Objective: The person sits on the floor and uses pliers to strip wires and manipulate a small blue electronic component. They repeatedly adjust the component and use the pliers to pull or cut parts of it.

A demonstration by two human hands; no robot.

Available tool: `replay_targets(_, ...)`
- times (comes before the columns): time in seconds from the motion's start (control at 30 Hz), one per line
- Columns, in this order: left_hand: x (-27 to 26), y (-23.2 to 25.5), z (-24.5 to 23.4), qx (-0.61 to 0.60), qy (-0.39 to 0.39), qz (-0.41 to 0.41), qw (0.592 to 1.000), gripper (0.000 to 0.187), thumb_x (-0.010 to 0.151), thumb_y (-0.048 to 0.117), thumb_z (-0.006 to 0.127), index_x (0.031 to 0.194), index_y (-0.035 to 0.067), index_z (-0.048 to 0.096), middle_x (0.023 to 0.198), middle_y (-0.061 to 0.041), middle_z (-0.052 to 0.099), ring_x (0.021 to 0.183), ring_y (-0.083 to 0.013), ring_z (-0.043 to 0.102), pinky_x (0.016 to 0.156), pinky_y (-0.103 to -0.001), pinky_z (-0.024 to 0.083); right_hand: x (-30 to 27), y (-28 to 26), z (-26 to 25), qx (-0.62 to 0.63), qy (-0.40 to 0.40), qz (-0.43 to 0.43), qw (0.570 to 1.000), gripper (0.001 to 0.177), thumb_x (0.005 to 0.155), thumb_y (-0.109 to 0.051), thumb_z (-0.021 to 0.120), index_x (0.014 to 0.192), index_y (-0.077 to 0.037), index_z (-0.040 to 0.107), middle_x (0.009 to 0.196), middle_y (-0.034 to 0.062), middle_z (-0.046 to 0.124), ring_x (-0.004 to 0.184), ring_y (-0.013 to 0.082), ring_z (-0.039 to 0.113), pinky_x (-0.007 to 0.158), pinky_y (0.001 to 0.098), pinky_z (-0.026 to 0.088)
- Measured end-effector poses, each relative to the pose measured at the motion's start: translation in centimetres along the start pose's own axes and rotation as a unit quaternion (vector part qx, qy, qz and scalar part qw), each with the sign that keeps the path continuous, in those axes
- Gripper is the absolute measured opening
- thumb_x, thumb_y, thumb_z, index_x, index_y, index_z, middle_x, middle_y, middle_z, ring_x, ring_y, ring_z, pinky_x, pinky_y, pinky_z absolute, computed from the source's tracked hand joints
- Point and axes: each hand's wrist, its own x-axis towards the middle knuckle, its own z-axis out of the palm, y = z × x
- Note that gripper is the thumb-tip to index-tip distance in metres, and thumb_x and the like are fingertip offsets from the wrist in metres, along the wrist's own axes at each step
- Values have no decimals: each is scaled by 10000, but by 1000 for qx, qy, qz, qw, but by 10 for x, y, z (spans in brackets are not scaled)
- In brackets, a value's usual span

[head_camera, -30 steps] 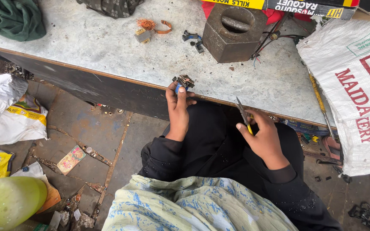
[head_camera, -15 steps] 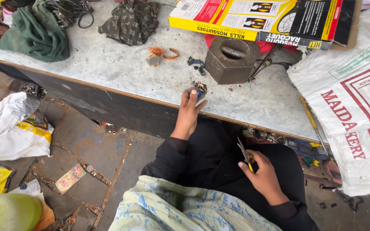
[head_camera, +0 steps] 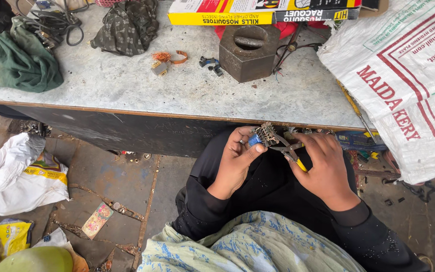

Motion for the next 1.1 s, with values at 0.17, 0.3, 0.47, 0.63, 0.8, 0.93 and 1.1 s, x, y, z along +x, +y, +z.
replay_targets(0.17,-10,-4,8,-16,-1,-33,999,369,991,28,718,1319,10,551,1172,-75,662,1083,-135,656,1006,-307,559,-6,3,-15,-29,-20,20,999,587,671,-114,794,1234,-39,645,1133,151,646,1107,383,588,1016,517,444)
replay_targets(0.3,-15,2,17,-4,1,-34,999,374,980,30,720,1315,7,555,1166,-69,663,1084,-126,654,1006,-286,552,-9,4,-22,-50,-16,8,999,535,701,-86,787,1217,-45,652,1097,139,649,1090,374,594,1007,508,458)
replay_targets(0.47,-22,5,16,16,-8,-25,1000,357,987,0,714,1311,2,563,1184,-81,671,1096,-131,652,1011,-286,546,-16,10,-17,-8,-45,20,999,470,703,-71,781,1163,-63,684,1056,118,694,1018,351,646,931,469,507)
replay_targets(0.63,-25,3,13,13,-6,29,999,392,969,-77,718,1305,33,546,1220,-78,654,1150,-134,641,1008,-273,526,-27,11,-7,148,-107,149,972,311,825,-164,800,1107,-60,721,1012,89,744,890,246,723,816,362,553)
replay_targets(0.8,-26,8,12,52,-21,78,995,397,949,-97,705,1274,58,538,1322,-80,604,1217,-156,630,1034,-292,543,-39,12,-2,280,-165,170,931,326,836,-196,790,1118,-46,727,997,80,757,896,167,742,818,314,552)
replay_targets(0.93,-27,11,13,138,-16,154,978,329,949,-83,696,1215,68,573,1352,-41,513,1273,-179,607,1032,-323,589,-43,10,-4,293,-211,208,909,346,839,-216,799,1137,-52,733,915,80,755,854,184,726,801,322,556)
replay_targets(1.1,-29,27,13,429,3,274,861,290,877,-97,779,1086,60,652,1273,-91,593,1181,-215,641,985,-321,558,-38,-5,-9,222,-135,144,955,447,822,-251,803,1175,-14,668,995,97,720,886,215,721,793,339,541)
